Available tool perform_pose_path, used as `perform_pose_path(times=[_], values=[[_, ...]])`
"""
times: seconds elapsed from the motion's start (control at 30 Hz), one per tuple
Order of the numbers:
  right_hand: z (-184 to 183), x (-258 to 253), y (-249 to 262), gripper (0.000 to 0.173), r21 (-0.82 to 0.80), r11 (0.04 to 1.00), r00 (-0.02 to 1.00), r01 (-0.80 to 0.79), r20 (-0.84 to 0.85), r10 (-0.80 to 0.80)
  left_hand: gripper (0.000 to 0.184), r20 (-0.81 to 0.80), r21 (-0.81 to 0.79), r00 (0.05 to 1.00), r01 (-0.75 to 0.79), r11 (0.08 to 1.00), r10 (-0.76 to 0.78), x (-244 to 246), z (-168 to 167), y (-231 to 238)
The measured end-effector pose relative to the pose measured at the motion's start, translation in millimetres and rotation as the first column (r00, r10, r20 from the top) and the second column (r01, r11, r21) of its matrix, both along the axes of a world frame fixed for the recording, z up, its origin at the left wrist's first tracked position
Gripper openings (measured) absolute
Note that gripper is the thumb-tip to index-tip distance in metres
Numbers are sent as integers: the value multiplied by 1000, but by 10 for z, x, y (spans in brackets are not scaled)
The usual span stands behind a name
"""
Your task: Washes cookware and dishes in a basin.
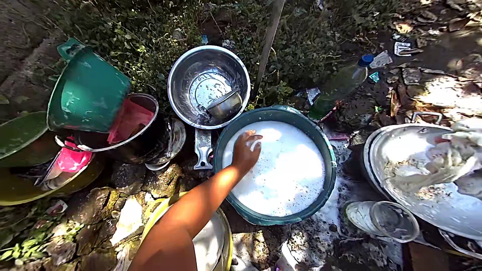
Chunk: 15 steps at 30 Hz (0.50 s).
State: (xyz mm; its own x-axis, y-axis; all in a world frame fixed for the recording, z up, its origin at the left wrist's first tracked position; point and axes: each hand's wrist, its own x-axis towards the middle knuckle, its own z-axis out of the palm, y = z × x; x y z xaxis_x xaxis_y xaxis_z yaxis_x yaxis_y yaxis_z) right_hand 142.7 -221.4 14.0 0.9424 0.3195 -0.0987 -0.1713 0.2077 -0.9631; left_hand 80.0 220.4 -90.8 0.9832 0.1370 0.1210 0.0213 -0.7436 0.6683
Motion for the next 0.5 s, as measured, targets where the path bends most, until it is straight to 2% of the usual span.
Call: perform_pose_path(times=[0.03,0.07,0.1,0.13,0.17,0.2,0.23,0.27,0.3,0.4,0.43,0.47,0.5], values=[[-330,151,-271,30,70,997,998,-46,39,44,39,-205,65,978,54,996,-39,-34,-164,-167],[-579,354,-578,32,121,949,954,-290,109,278,50,-409,131,912,86,988,-25,-22,-320,-300],[-569,339,-562,31,98,959,963,-264,81,257,60,-559,199,829,93,976,35,25,-445,-407],[-354,150,-237,26,-1,1000,1000,22,-11,-22,62,-652,238,750,65,969,109,78,-527,-494],[-201,74,-4,23,-88,984,986,156,-40,-160,55,-689,231,706,0,973,164,113,-594,-567],[-167,82,13,23,-84,989,992,118,-32,-121,44,-688,162,696,-131,978,207,112,-651,-654],[-189,117,-27,24,-32,999,999,43,6,-42,40,-686,3,684,-338,941,248,81,-654,-776],[-213,139,-25,24,20,999,999,26,23,-27,40,-700,-147,669,-479,866,251,31,-609,-918],[-175,144,46,22,39,998,999,44,4,-45,43,-721,-218,659,-511,832,215,-28,-510,-1061],[-147,190,121,22,-22,999,998,40,-47,-41,43,-744,-168,644,-439,883,179,-176,-302,-1403],[-141,191,147,22,-34,999,997,39,-63,-42,42,-770,-102,624,-323,941,131,-268,-297,-1455],[-122,181,192,22,-34,998,996,44,-73,-47,40,-799,-59,601,-127,990,30,-366,-284,-1463],[-84,172,252,22,-30,998,995,46,-87,-48,38,-809,-26,582,107,994,-84,-454,-266,-1436]])
